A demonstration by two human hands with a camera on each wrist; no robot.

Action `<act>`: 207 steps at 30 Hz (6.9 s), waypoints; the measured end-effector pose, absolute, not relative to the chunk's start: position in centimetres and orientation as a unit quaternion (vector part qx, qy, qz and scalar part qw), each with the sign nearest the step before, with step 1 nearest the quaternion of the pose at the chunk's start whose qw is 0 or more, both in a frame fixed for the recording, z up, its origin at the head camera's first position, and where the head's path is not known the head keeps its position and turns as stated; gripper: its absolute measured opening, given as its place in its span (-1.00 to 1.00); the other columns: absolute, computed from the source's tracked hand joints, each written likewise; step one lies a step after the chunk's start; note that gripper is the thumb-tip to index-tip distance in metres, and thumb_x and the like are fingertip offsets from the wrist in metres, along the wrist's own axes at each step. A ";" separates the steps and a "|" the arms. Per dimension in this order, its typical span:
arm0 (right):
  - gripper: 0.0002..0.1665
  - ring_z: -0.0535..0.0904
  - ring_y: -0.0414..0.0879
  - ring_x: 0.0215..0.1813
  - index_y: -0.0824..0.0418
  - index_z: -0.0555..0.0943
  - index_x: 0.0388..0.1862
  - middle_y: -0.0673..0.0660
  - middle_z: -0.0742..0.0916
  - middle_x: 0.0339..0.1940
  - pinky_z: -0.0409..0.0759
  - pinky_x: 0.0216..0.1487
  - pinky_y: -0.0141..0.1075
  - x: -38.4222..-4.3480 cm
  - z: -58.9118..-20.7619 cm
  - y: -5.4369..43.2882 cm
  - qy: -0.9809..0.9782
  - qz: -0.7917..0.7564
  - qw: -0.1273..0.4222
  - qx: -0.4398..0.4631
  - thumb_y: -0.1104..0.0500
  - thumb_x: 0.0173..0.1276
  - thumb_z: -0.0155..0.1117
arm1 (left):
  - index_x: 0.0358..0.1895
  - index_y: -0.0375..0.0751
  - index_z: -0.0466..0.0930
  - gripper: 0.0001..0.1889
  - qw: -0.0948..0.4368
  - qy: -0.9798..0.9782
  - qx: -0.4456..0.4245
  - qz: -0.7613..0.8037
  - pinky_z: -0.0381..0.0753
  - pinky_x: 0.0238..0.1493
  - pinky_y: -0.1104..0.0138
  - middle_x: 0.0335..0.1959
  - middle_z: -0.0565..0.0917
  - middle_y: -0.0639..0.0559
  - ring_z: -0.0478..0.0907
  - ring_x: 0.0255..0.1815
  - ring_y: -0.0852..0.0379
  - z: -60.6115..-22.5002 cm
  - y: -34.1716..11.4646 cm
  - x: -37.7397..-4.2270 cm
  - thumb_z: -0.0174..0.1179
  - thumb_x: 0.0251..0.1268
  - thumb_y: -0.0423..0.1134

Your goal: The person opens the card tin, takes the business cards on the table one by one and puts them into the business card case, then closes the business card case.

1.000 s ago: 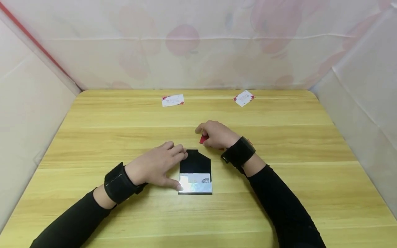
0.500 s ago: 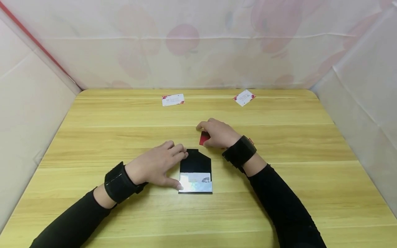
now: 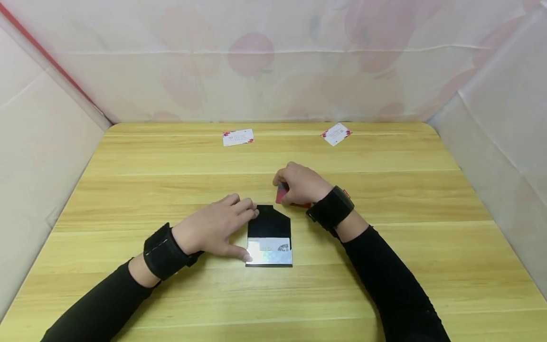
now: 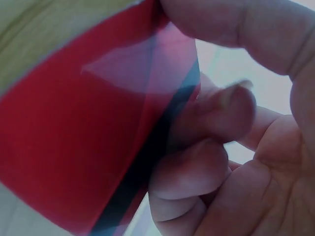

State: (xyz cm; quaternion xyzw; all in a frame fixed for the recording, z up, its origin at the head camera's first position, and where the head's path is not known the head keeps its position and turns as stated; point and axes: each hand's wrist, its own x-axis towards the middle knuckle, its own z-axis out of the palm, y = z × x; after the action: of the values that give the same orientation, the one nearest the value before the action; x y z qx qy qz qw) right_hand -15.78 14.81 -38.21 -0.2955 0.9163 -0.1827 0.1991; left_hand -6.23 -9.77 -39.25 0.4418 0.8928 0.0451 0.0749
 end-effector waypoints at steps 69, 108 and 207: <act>-0.86 0.40 -0.19 -0.64 0.02 0.63 -0.24 -0.11 0.58 -0.67 0.36 -0.53 -0.30 -13.5 -34.5 15.0 0.907 -0.227 0.127 -0.330 0.20 0.27 0.17 | 0.39 -0.15 0.41 0.13 0.107 0.894 0.432 0.054 0.37 0.33 -0.02 0.36 0.39 -0.02 0.34 0.11 0.02 -39.0 -9.3 -6.3 0.15 -0.15 0.66; -0.81 0.29 -0.30 -0.66 -0.02 0.44 -0.62 -0.17 0.39 -0.72 0.23 -0.53 -0.38 -12.3 -34.6 14.3 0.872 -0.191 0.210 -0.398 0.20 0.13 0.17 | 0.28 -0.15 0.46 0.07 0.075 0.891 0.445 0.049 0.47 0.18 0.03 0.07 0.41 0.07 0.31 -0.07 0.07 -39.0 -9.4 -6.1 0.17 -0.15 0.65; -0.77 0.47 -0.35 -0.57 -0.10 0.56 -0.56 -0.21 0.58 -0.68 0.45 -0.47 -0.41 -9.7 -36.9 11.3 0.819 -0.150 0.320 -0.452 0.21 0.20 0.32 | 0.19 -0.09 0.48 0.00 0.082 0.893 0.437 0.065 0.47 0.21 0.03 0.00 0.42 0.10 0.29 -0.08 0.09 -39.1 -9.2 -6.1 0.18 -0.17 0.66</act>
State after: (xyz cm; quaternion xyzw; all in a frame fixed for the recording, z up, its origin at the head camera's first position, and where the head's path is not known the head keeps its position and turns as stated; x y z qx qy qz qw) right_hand -9.73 11.32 -36.90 -0.4521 0.8188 -0.1504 0.3204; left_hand -6.15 -9.22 -39.10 0.4367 0.8934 0.0655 0.0823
